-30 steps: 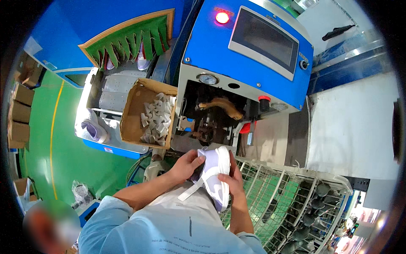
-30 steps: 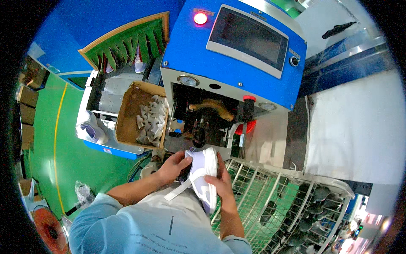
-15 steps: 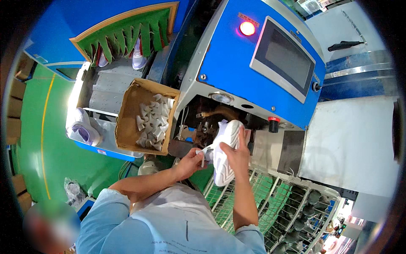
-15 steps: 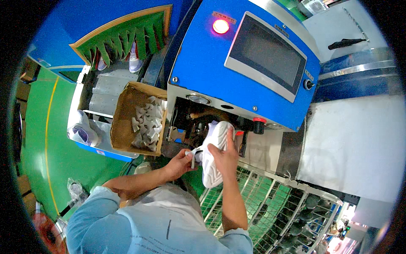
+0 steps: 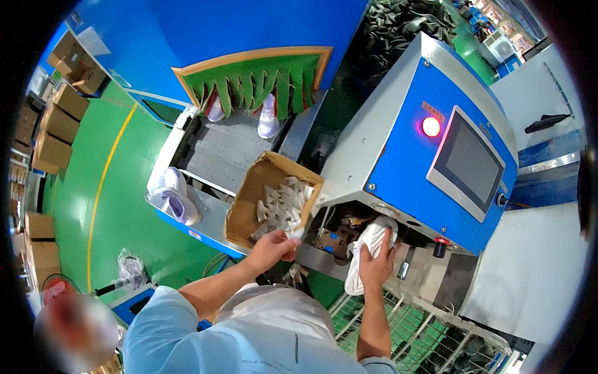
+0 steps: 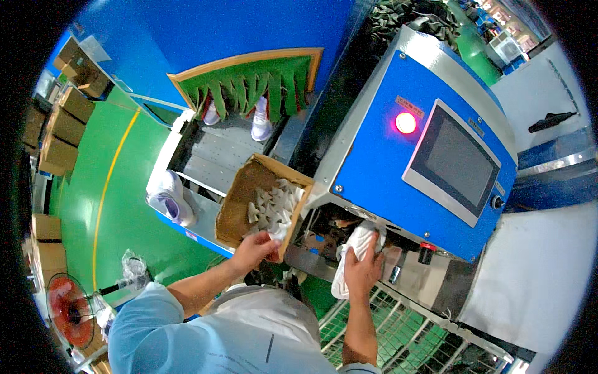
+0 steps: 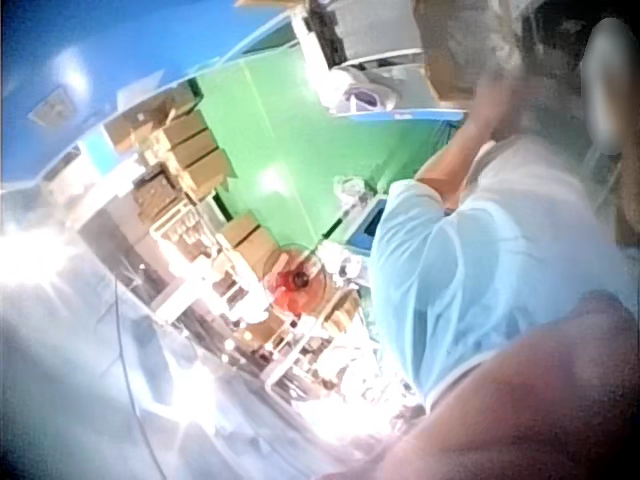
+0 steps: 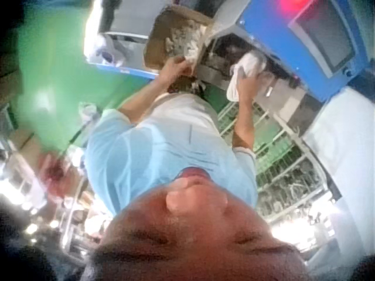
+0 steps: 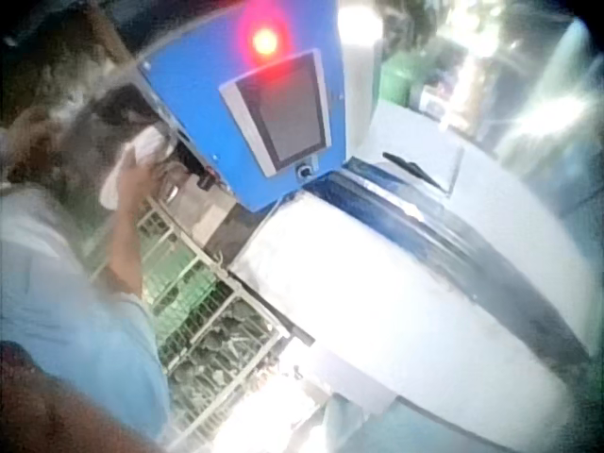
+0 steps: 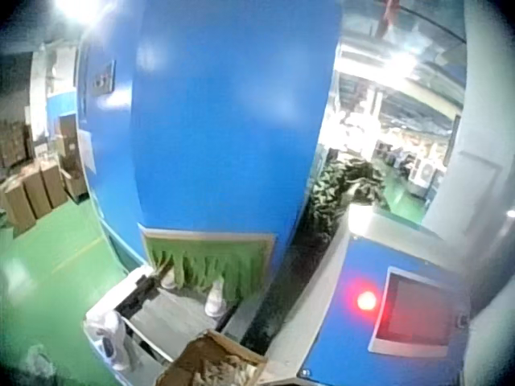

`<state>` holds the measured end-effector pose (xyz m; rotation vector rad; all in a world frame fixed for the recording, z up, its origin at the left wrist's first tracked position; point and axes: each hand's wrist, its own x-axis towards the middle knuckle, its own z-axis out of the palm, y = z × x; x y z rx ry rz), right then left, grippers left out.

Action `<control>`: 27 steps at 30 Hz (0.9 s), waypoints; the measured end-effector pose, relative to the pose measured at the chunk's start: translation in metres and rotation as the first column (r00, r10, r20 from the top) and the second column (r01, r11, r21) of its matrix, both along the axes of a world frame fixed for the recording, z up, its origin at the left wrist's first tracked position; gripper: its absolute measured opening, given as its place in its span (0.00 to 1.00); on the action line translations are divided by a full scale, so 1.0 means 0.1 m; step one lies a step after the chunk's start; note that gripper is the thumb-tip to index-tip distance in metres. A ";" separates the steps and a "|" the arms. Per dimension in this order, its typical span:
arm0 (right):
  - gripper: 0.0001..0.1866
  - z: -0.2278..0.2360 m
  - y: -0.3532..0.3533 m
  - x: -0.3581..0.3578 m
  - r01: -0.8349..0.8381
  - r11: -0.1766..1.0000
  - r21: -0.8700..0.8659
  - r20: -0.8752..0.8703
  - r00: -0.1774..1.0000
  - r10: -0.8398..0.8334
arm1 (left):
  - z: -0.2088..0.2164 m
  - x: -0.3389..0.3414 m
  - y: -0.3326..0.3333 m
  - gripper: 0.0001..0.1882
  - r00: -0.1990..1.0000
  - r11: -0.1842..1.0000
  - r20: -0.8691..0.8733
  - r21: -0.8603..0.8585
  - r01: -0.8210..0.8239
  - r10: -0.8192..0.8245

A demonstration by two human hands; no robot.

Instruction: The person takes a white shoe upper from a conveyor belt, inserts a green plastic last into it, and then places the assembled piece into a heat-forming machine.

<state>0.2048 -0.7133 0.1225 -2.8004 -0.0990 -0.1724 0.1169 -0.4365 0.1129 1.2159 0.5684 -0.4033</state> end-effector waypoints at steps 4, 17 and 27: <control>0.43 -0.03 -0.02 -0.03 -0.015 0.999 0.044 0.119 0.993 0.010 | -0.23 0.05 0.14 0.19 0.988 0.980 -0.151 0.198 0.023 0.007; 0.38 0.42 0.12 -1.88 -0.069 0.993 -0.098 -0.001 0.998 0.069 | -0.24 0.03 -0.75 0.36 0.575 0.460 -0.164 -0.784 0.418 -0.802; 0.42 0.11 0.20 -0.93 0.588 -0.058 0.807 -0.588 0.809 0.009 | -0.57 -0.30 -0.58 0.19 0.657 0.581 -0.103 -0.580 0.570 -0.747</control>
